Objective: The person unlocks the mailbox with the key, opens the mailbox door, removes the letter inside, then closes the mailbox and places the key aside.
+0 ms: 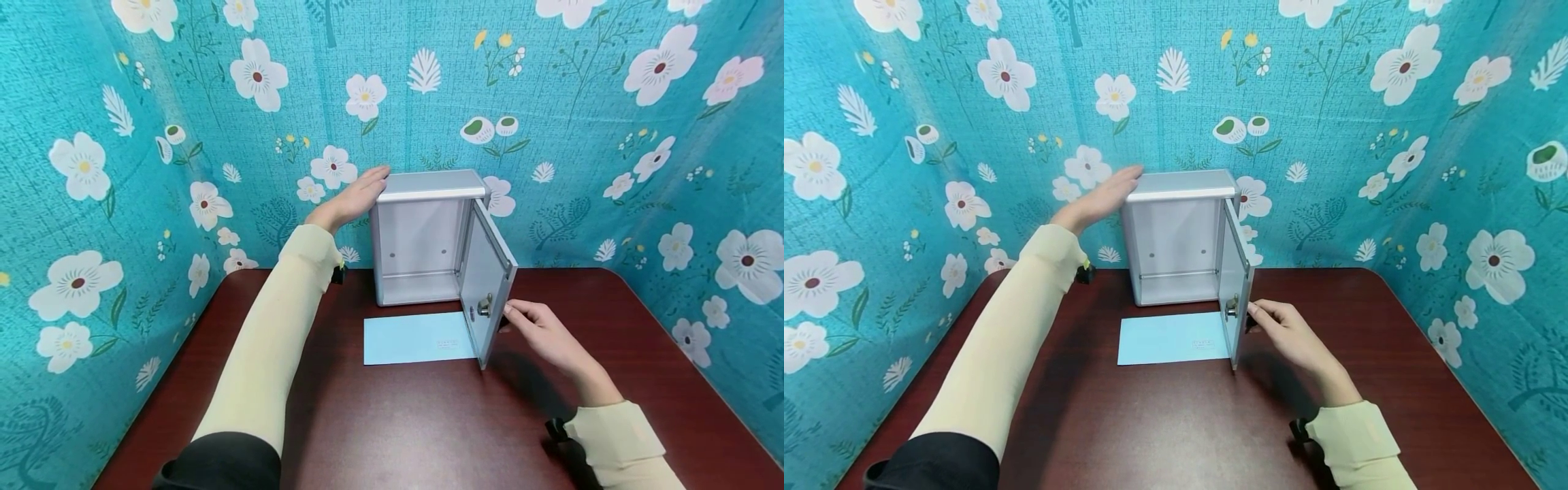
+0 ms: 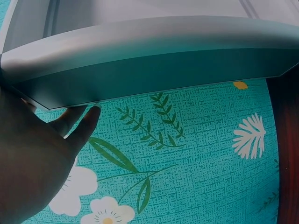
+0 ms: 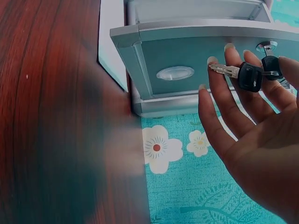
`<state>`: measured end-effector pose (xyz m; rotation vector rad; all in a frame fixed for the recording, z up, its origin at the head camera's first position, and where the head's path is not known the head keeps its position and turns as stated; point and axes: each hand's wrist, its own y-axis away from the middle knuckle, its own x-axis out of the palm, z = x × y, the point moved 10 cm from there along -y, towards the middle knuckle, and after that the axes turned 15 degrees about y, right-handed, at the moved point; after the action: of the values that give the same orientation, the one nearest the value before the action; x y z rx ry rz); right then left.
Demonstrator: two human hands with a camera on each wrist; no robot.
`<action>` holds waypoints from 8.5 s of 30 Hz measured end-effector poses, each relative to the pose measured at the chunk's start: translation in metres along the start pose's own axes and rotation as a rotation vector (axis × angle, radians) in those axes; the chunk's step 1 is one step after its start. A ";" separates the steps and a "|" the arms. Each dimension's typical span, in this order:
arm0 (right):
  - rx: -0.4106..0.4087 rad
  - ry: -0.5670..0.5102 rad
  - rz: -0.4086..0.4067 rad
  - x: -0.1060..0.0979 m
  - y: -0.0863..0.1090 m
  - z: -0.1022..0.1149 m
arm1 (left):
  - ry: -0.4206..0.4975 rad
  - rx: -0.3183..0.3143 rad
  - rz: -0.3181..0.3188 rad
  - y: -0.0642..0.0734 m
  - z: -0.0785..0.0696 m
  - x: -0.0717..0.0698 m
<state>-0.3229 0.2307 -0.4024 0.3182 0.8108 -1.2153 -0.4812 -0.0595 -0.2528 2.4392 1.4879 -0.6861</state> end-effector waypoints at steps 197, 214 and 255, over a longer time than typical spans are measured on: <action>0.184 -0.108 -0.099 0.109 -0.137 0.078 | -0.023 0.044 -0.043 0.001 0.004 -0.004; 0.206 -0.129 -0.119 0.111 -0.148 0.073 | -0.037 0.053 -0.041 -0.002 0.003 -0.004; -0.162 0.716 -0.570 0.085 -0.131 0.125 | -0.038 0.051 -0.036 -0.001 0.000 -0.001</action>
<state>-0.3856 0.0474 -0.3507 0.4108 1.6933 -1.5702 -0.4825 -0.0601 -0.2519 2.4275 1.5213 -0.7831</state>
